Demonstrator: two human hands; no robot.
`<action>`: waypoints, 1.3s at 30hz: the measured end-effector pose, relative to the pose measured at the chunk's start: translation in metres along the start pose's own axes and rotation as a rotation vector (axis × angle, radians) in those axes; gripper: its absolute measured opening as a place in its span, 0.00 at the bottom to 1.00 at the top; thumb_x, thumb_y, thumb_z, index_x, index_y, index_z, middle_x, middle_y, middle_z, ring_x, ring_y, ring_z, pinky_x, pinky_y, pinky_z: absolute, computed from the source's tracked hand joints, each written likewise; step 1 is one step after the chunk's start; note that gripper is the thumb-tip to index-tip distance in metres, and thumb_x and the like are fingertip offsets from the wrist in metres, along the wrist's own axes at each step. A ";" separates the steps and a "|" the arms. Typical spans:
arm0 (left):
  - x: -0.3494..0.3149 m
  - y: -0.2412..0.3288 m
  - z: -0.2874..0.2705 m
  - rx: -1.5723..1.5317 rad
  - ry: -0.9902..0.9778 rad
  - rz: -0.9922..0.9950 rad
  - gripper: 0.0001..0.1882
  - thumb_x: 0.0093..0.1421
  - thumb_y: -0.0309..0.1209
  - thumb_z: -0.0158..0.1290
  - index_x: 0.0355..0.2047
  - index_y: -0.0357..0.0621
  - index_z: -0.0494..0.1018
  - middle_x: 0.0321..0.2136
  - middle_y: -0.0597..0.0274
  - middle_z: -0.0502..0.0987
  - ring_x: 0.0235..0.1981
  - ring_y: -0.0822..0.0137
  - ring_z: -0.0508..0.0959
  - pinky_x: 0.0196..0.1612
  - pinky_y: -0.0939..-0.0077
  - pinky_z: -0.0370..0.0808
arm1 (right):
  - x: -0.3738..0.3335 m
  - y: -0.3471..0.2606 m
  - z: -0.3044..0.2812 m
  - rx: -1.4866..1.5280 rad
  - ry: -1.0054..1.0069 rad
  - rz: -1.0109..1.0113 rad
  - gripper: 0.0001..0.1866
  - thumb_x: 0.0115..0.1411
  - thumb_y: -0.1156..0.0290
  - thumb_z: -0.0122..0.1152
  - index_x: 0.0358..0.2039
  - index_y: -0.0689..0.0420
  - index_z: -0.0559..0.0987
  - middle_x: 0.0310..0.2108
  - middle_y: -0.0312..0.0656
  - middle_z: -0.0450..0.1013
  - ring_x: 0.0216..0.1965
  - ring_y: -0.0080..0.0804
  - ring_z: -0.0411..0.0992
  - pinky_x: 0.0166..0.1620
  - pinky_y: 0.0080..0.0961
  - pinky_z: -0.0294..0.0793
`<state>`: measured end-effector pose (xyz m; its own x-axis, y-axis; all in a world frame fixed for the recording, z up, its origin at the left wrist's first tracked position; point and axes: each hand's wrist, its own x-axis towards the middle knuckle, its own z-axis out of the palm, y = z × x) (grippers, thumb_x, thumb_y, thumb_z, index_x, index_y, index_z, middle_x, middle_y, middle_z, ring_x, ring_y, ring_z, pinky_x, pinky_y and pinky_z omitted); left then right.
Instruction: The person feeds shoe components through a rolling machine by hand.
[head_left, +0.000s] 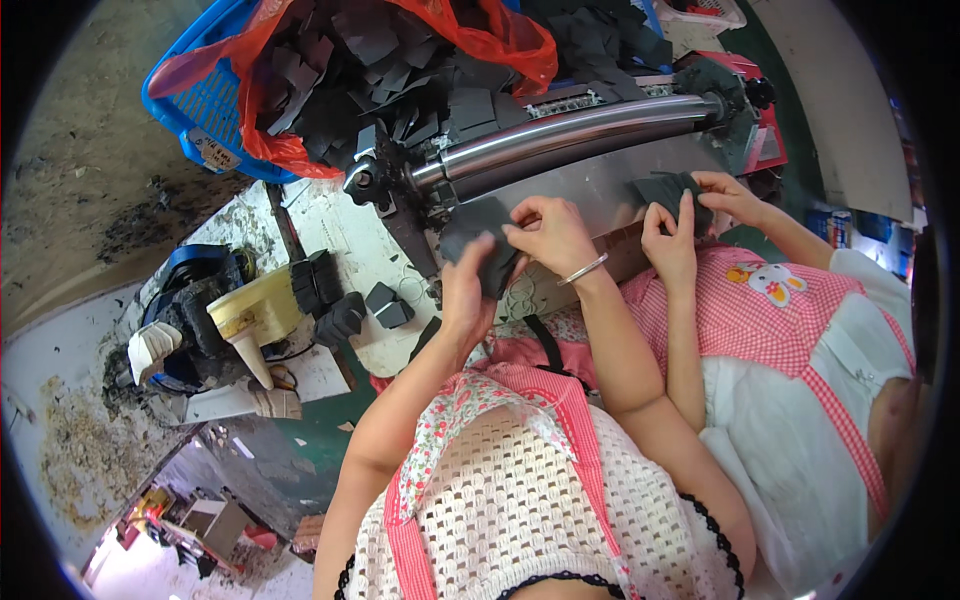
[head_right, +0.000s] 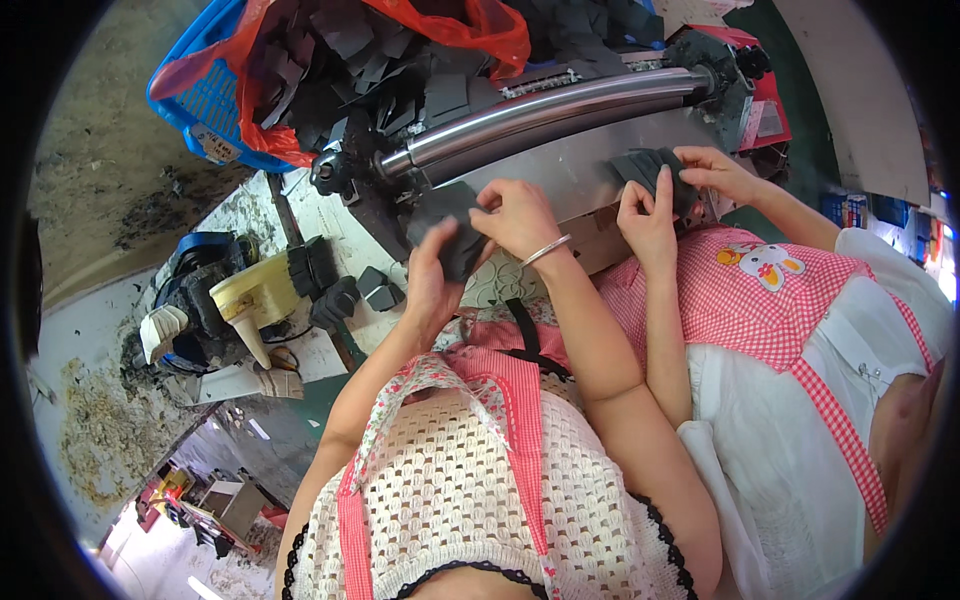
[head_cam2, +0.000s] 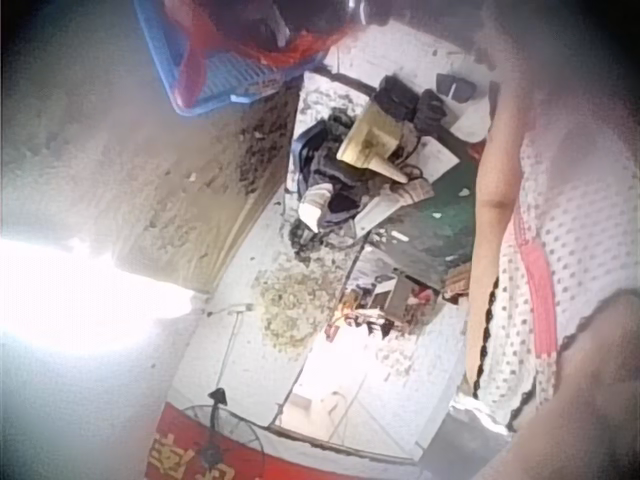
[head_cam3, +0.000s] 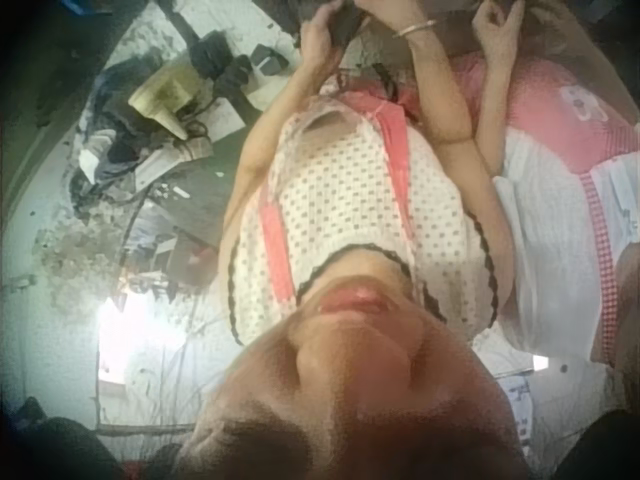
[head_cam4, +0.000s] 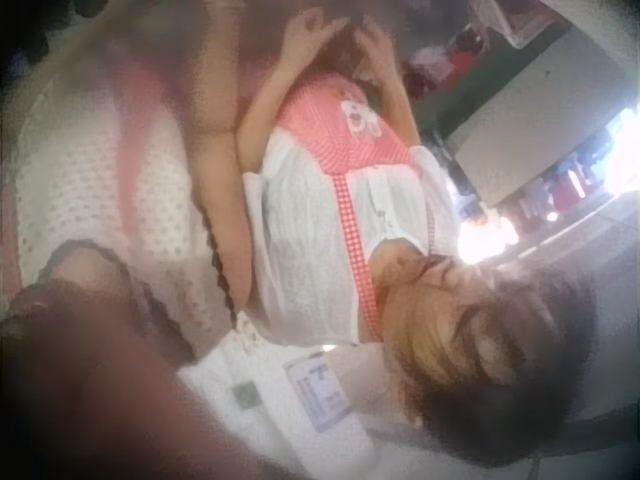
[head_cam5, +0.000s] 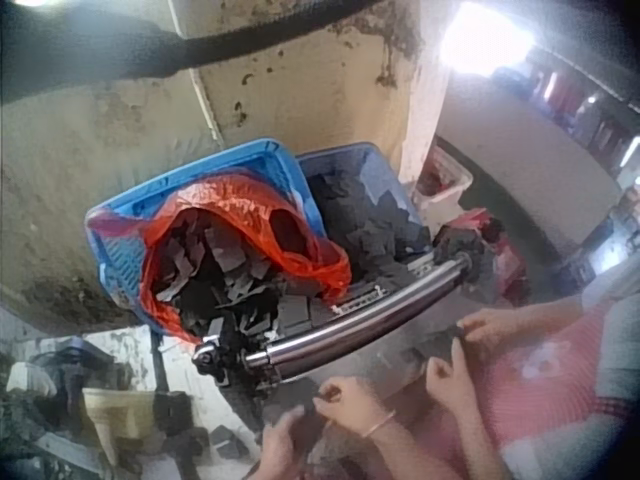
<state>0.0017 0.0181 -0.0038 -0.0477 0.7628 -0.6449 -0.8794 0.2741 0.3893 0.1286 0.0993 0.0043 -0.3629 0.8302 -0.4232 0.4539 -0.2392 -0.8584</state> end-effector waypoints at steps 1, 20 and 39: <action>-0.001 0.000 0.000 0.002 -0.001 -0.002 0.16 0.63 0.32 0.50 0.45 0.31 0.66 0.42 0.48 0.74 0.39 0.57 0.80 0.39 0.64 0.83 | 0.001 0.004 0.000 -0.070 0.059 -0.049 0.15 0.50 0.73 0.67 0.35 0.71 0.78 0.26 0.47 0.78 0.24 0.28 0.77 0.27 0.21 0.77; -0.011 -0.005 0.002 0.026 0.080 0.075 0.15 0.61 0.23 0.51 0.46 0.25 0.65 0.44 0.44 0.73 0.42 0.54 0.79 0.44 0.66 0.82 | 0.011 0.015 -0.002 -0.053 0.116 -0.066 0.14 0.56 0.67 0.65 0.24 0.66 0.75 0.19 0.41 0.75 0.19 0.23 0.74 0.22 0.19 0.73; -0.011 -0.005 0.006 0.008 0.158 0.004 0.11 0.61 0.23 0.53 0.42 0.29 0.69 0.39 0.50 0.75 0.38 0.58 0.80 0.39 0.72 0.83 | 0.010 -0.001 0.003 0.215 0.348 0.164 0.17 0.52 0.62 0.70 0.28 0.65 0.77 0.19 0.39 0.75 0.18 0.18 0.70 0.22 0.16 0.68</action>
<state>0.0098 0.0120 0.0051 -0.1257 0.6627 -0.7382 -0.8753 0.2762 0.3970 0.1219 0.1063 0.0000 0.0119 0.8839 -0.4674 0.2897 -0.4505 -0.8445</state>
